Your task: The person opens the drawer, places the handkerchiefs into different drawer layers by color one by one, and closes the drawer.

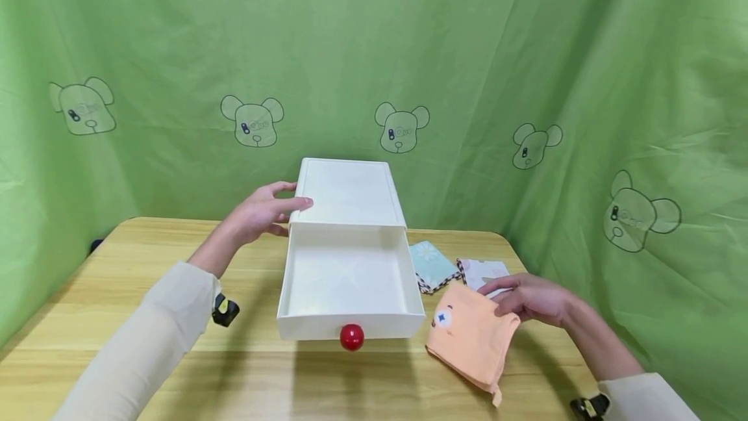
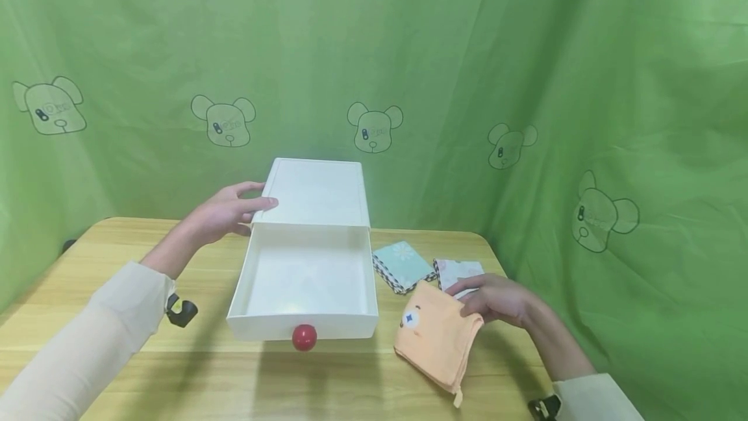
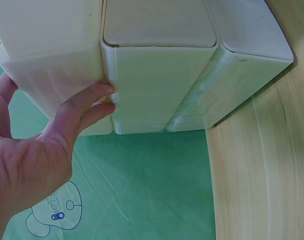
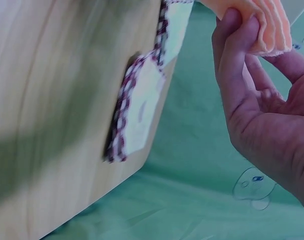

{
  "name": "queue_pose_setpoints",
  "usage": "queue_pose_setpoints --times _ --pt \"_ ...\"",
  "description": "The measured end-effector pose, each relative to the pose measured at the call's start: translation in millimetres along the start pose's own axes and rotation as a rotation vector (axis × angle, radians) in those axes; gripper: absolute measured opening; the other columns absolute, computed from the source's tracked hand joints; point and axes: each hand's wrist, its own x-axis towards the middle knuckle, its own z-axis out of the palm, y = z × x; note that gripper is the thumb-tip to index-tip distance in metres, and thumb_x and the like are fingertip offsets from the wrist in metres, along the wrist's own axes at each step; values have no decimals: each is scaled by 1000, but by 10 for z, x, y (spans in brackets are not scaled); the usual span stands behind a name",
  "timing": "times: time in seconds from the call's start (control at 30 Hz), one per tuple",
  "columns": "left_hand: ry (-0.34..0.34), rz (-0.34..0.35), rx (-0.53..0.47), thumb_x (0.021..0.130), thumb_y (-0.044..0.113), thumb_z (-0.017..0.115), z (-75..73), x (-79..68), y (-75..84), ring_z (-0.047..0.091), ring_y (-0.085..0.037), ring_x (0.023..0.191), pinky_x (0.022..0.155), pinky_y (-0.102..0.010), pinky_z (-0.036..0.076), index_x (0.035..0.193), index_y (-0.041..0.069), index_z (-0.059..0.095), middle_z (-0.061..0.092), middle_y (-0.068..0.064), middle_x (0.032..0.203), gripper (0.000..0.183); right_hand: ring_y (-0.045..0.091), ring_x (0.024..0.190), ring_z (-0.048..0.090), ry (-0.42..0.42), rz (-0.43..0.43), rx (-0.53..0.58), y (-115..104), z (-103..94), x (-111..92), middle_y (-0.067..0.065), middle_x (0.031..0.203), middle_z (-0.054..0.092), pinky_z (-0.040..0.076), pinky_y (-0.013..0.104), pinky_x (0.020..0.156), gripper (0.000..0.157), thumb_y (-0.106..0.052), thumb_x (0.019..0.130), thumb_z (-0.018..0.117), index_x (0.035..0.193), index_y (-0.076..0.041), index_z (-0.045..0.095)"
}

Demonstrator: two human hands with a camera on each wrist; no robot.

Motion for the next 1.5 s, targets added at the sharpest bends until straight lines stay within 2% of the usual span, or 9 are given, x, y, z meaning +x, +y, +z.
queue_pose_setpoints --times 0.3,0.47,0.53,0.63,0.83,1.03,1.17,1.37,1.5 --pt "-1 1 7 93 34 73 4 -13 10 66 -28 107 92 -45 61 162 12 19 58 -20 136 90 25 91 76 72 -44 10 -279 139 -11 19 116 74 64 37 82 64 -4 92 66 144 20 36" --pt "-3 1 4 93 34 73 3 -3 3 66 -27 106 92 -45 61 162 12 19 58 -20 136 90 26 90 76 116 -42 29 -401 184 -39 19 116 74 65 37 81 67 -4 91 68 145 19 34" --pt "-2 3 8 93 34 73 2 -2 3 66 -26 105 92 -45 61 162 11 19 58 -20 136 91 23 86 76 134 -48 18 -446 192 -48 17 112 75 65 34 75 68 -4 91 69 145 18 35" --pt "2 3 10 93 35 73 0 -3 4 66 -25 103 92 -45 62 162 12 19 59 -20 135 91 20 85 76 151 -67 8 -511 194 -66 15 109 76 64 33 75 69 -4 91 68 146 19 33" --pt "-1 1 -1 93 33 73 5 -8 10 66 -25 103 92 -45 62 162 12 19 59 -20 134 90 24 91 76 158 -110 -5 -684 216 -123 14 110 75 64 39 86 71 -4 93 66 148 19 28" --pt "-4 3 1 93 34 73 9 -12 11 66 -26 105 93 -45 61 162 11 18 58 -21 137 91 25 98 75 189 -148 -56 -937 252 -201 12 114 74 61 39 92 67 -9 95 64 149 14 32" --pt "-3 2 12 93 35 73 3 -2 -1 65 -28 109 93 -45 61 162 11 18 57 -22 138 92 24 99 75 237 -176 -48 -1113 288 -242 9 114 74 61 38 93 63 -9 96 63 149 12 35" --pt "-12 8 17 95 34 71 4 -6 -1 63 -35 119 95 -45 60 163 10 15 56 -23 142 91 17 88 74 317 -216 7 -1367 308 -344 4 106 76 62 31 87 60 -8 97 63 148 9 36" --pt "-13 11 20 95 33 71 8 -11 3 63 -35 118 95 -45 60 163 10 15 55 -23 142 91 14 83 73 360 -240 51 -1543 297 -401 1 102 76 62 28 84 54 -6 97 63 145 4 41"
